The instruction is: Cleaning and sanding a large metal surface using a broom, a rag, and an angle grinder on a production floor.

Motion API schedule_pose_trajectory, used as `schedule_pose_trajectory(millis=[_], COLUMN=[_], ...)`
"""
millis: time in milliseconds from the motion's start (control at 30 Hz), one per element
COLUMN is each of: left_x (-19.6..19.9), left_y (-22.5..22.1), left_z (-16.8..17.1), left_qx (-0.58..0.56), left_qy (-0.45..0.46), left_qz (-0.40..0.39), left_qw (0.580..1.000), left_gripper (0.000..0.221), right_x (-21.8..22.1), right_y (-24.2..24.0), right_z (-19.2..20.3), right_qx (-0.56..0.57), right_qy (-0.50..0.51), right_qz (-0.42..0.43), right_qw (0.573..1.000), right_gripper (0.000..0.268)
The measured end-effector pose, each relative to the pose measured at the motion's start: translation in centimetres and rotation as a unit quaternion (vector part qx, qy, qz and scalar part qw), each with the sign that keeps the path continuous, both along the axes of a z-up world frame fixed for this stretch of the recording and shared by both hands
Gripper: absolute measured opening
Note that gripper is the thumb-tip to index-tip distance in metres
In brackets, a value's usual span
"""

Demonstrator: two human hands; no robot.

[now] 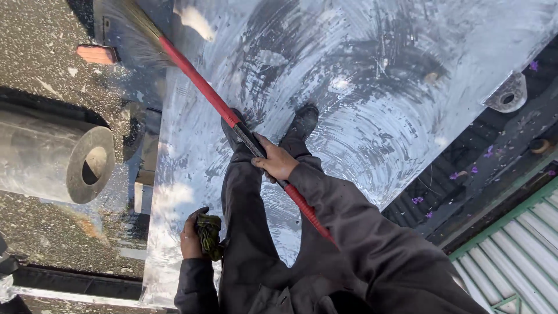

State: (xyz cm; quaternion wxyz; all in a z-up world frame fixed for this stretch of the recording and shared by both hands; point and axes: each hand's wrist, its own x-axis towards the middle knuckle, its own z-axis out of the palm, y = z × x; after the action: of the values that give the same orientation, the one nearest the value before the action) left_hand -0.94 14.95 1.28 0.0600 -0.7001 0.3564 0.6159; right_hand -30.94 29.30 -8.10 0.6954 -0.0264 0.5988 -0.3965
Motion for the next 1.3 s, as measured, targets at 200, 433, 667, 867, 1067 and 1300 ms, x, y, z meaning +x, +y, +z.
schedule_pose_trajectory(millis=[200,433,667,867,1067,1300], left_x=[3.2,2.3,2.5,4.7,4.7,6.0], left_y=[-1.8,-7.4,-13.5,-15.9,-16.0,-14.5], left_z=[-0.8,-6.3,-7.4,-9.0,-7.6,-7.2], left_qx=[0.021,0.043,0.001,-0.031,0.002,0.019], left_qy=[-0.031,-0.014,0.002,-0.016,-0.044,-0.009], left_qz=[0.125,0.157,0.148,0.105,0.107,0.184], left_qw=[0.991,0.987,0.989,0.994,0.993,0.983], left_gripper=[0.048,0.049,0.045,0.042,0.035,0.036], right_x=[-7.7,-31.5,-38.1,-32.9,-39.5,-40.4], right_y=[3.2,-3.2,-21.7,-29.9,-36.1,-34.8], right_z=[9.0,4.4,12.5,18.1,10.3,15.9], right_qx=[0.058,0.227,0.17,0.223,0.267,0.253], right_qy=[-0.096,0.127,0.336,0.121,0.211,0.314], right_qz=[0.012,0.065,0.103,0.2,0.363,0.337], right_qw=[0.994,0.963,0.921,0.946,0.867,0.851], right_gripper=[0.084,0.062,0.074,0.07,0.067,0.065])
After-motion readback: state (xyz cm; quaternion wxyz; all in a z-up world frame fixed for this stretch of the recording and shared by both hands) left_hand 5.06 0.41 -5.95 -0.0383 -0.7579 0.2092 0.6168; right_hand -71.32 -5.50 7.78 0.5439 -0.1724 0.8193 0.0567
